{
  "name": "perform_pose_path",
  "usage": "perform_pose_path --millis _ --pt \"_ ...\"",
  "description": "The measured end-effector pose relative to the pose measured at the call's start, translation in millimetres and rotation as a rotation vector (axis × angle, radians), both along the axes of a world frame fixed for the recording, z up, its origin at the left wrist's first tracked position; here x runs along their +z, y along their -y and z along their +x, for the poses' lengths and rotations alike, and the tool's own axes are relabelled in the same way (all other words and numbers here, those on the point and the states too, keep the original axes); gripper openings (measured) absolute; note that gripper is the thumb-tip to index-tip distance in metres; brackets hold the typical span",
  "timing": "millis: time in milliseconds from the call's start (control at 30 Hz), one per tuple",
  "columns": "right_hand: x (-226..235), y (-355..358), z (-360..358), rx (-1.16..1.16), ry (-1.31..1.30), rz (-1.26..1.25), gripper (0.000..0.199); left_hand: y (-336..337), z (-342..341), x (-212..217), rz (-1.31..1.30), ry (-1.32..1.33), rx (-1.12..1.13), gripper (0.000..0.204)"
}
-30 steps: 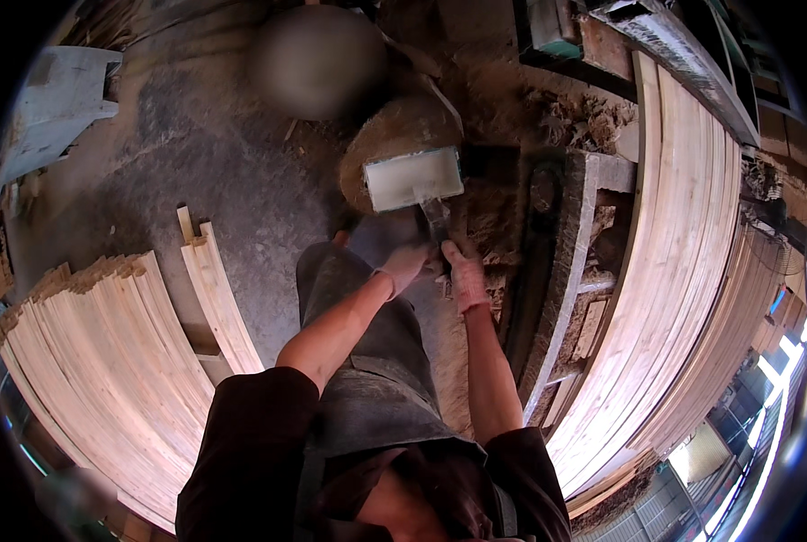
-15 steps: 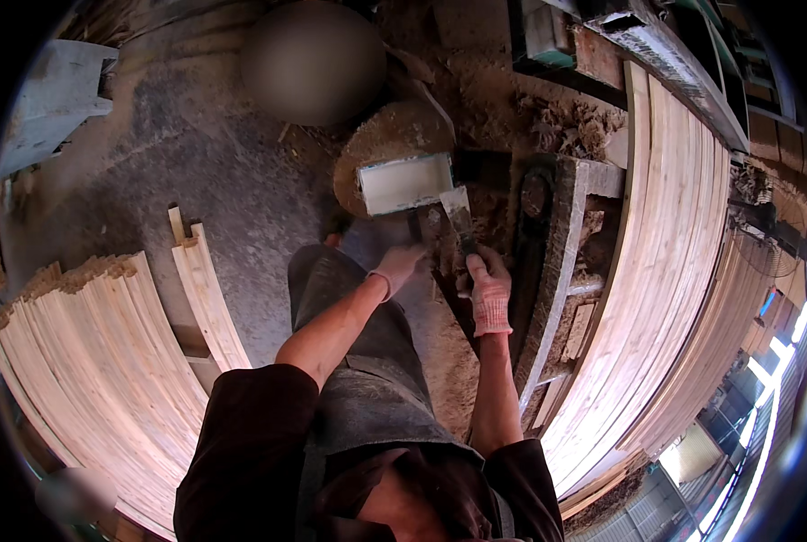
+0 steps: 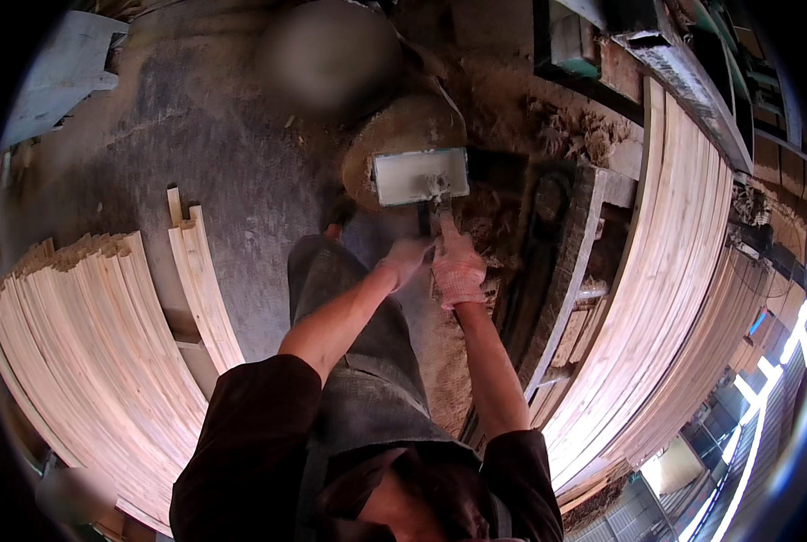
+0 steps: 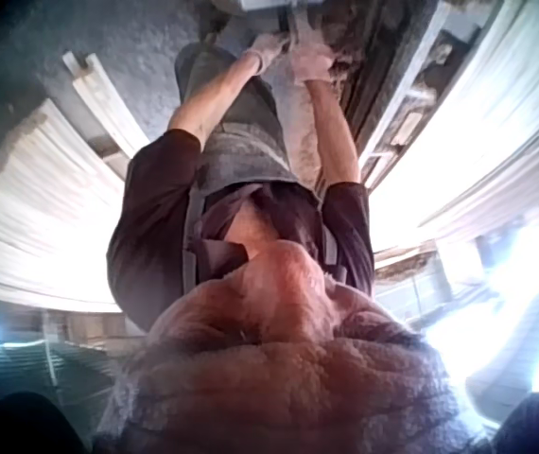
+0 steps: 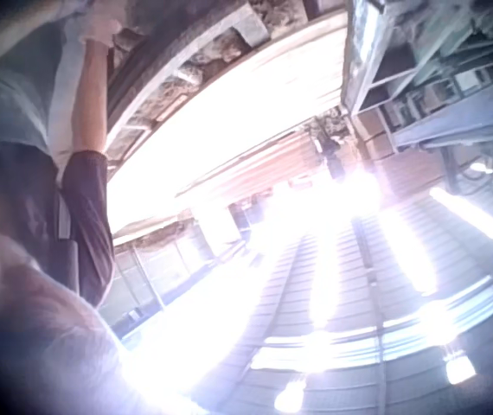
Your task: The person handles and organizes wooden planks in a workshop. They pick up planks from a stack, place them onto a metal rack, and use a brush to sweep sawdust off the wood. The person also moves a large wooden panel and stacks smaller planks on the floor.
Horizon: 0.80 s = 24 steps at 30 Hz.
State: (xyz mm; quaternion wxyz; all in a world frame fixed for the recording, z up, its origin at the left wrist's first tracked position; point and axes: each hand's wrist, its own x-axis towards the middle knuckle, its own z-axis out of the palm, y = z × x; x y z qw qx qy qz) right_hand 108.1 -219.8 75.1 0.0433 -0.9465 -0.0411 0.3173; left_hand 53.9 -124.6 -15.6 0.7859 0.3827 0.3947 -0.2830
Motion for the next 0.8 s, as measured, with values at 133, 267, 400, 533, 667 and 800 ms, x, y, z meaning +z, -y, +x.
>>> perform_pose_path --millis 133,267,400,533,667,800 --pt "25 -5 3 0.004 -0.083 -0.049 0.055 22 -26 -98 0.242 0.400 -0.188 0.028" --pt "42 14 -6 0.015 -0.109 -0.070 0.052 4 1 -25 -0.129 -0.053 -0.013 0.025" --pt "53 53 -41 0.028 -0.031 -0.098 0.044 10 -13 -52 0.093 0.125 -0.185 0.026" --pt "71 68 -61 -0.152 0.132 0.239 0.043 8 -19 -49 0.344 0.282 -0.462 0.030" --pt "62 54 -74 -0.378 0.179 0.240 0.054 -10 -27 46 -0.082 -0.089 -0.224 0.039" --pt "31 30 -108 -0.387 0.088 0.416 0.051 -34 -42 99 -0.357 0.023 -0.231 0.041"
